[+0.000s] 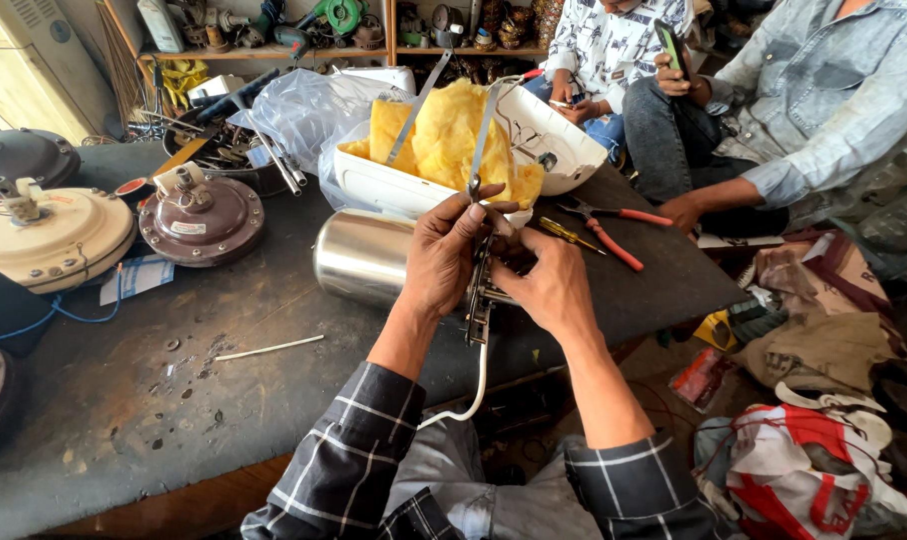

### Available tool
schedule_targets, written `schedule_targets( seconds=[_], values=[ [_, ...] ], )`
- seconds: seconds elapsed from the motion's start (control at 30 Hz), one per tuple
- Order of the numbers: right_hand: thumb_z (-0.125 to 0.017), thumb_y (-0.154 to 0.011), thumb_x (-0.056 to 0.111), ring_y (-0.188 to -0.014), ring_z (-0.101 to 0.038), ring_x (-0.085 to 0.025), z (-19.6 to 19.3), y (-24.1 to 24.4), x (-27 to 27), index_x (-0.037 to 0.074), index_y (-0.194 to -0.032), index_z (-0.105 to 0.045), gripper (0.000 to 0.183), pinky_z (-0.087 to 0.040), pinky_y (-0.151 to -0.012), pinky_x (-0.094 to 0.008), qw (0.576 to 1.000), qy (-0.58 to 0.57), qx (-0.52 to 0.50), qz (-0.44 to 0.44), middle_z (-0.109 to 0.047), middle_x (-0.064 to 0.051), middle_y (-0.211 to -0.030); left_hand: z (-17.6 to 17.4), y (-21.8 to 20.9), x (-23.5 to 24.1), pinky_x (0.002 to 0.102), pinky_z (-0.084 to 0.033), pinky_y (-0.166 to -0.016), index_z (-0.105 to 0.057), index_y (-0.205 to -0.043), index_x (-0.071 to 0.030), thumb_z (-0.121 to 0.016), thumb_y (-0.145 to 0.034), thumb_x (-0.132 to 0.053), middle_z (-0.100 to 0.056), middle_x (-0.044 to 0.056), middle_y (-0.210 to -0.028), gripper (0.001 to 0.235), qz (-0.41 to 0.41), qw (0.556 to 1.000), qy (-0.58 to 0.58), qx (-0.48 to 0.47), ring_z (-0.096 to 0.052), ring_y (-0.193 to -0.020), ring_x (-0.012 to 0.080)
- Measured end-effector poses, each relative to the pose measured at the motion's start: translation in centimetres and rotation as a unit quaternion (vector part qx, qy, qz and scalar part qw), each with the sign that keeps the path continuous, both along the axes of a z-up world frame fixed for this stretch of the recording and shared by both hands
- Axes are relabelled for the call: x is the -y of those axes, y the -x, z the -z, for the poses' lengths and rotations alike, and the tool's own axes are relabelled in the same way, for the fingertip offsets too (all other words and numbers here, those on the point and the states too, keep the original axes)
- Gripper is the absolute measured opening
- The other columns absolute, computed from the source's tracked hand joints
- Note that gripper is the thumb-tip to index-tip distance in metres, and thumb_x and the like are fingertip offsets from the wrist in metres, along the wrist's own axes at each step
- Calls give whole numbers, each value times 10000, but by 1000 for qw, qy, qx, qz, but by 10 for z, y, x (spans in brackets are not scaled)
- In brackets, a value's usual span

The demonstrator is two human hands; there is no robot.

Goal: The person uses a wrench to tighten bolts on a cylindrical metal electrical component, likely a water heater tank, while seated at a workbench. They repeatedly adjust the wrench and reposition the component to access different fasteners.

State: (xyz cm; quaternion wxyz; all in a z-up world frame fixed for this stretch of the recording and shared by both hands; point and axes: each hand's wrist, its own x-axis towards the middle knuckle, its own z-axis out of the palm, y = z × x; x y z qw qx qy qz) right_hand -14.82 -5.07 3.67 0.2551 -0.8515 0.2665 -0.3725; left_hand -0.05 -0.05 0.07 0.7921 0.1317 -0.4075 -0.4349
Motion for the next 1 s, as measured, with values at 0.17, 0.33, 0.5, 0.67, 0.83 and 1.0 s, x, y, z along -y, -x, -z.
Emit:
schedule_targets(
  seconds=[0.17,0.33,0.5,0.67,0.83,1.0],
  values=[
    [-808,-743,176,-720,-766,-243,-1,0,6,10,-897,-717,244,-581,-685,-352,999,39,-19,-12,-759,-115,-782,-1,2,-1,363,-595,-880,-579,-1378,86,-591,-1065,-139,-732,170,-1120,386,-9,1000,-11,-3,-692,-937,189],
    [-814,-726,165,-757,-756,-285,-1,1,5,7,-909,-698,267,-578,-698,-365,995,92,-16,-32,-749,-138,-809,0,2,-2,373,-604,-881,-584,-1380,88,-598,-1072,-146,-723,172,-1078,387,-13,1000,-2,-3,-704,-951,199],
    [-811,-724,138,-772,-756,-290,-1,0,2,-5,-939,-688,286,-580,-710,-361,993,103,8,-50,-753,-144,-837,2,2,-1,365,-601,-868,-587,-1360,86,-595,-1055,-141,-733,163,-1090,380,-21,1000,-13,-8,-701,-937,196],
    [-793,-800,134,-803,-792,-217,1,7,-5,1,-997,-735,245,-600,-738,-321,998,33,33,-41,-791,-113,-876,0,2,0,363,-586,-960,-589,-1368,101,-599,-1070,-134,-714,145,-986,380,-44,999,7,19,-704,-1064,207],
    [-792,-830,132,-801,-788,-190,5,3,-13,8,-995,-776,207,-597,-729,-309,999,23,41,6,-797,-108,-886,-1,3,-2,395,-581,-929,-589,-1356,94,-598,-1052,-142,-720,127,-954,384,-29,1000,4,1,-681,-1043,228],
    [-798,-802,164,-742,-779,-196,-1,1,-7,18,-943,-774,204,-591,-704,-321,1000,-5,-4,13,-799,-104,-848,-2,4,-2,375,-567,-978,-594,-1361,100,-603,-1060,-135,-713,134,-954,381,-47,999,5,10,-691,-1072,219]
  ],
)
